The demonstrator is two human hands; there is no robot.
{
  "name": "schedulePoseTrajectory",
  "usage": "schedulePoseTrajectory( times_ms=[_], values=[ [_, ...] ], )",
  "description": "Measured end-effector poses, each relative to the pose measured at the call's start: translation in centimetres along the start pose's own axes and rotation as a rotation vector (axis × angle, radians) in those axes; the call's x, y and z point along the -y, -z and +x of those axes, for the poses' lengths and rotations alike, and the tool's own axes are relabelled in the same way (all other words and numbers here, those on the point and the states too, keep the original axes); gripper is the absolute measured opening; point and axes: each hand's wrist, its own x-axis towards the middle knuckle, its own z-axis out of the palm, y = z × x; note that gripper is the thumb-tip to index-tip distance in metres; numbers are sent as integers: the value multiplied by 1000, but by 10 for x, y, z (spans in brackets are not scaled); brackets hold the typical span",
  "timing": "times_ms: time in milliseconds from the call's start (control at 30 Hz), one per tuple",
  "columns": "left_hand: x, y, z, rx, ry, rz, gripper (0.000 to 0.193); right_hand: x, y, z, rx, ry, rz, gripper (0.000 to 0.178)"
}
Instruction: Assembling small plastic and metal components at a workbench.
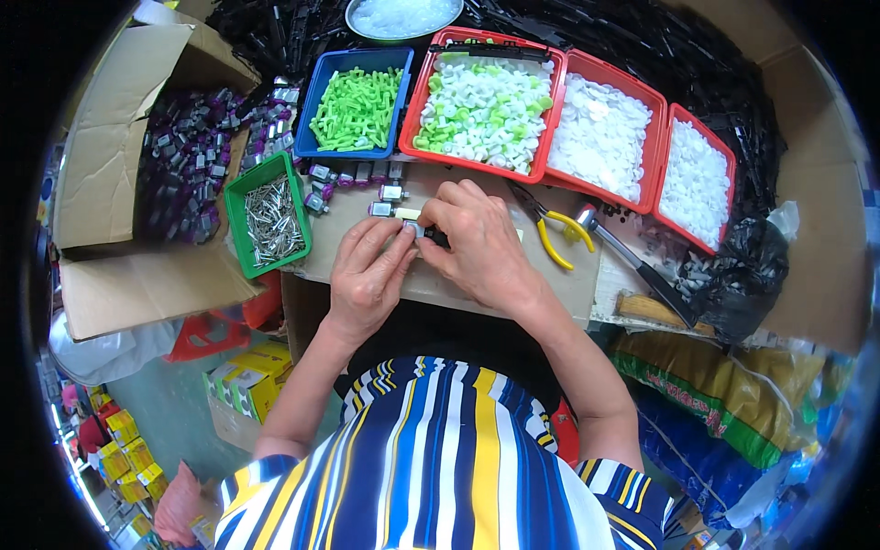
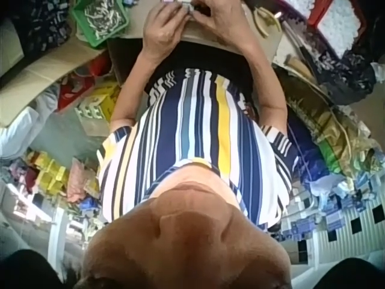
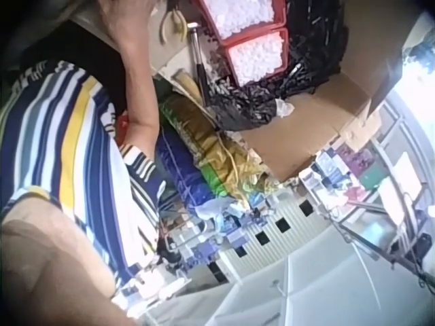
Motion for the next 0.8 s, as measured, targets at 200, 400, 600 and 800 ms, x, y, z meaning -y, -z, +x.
schedulePoseTrajectory(
  times_ms=[200,400,600,800],
  values=[
    [2,0,0,26,-37,19,36,8,8,1,31,57,-146,15],
    [-2,9,-1,25,2,-3,34,0,44,28,-13,55,-188,11],
    [16,51,6,-95,123,69,25,-25,61,59,-159,16,-441,10],
    [67,93,9,-6,373,381,17,-32,51,75,-110,67,-538,16]
  ],
)
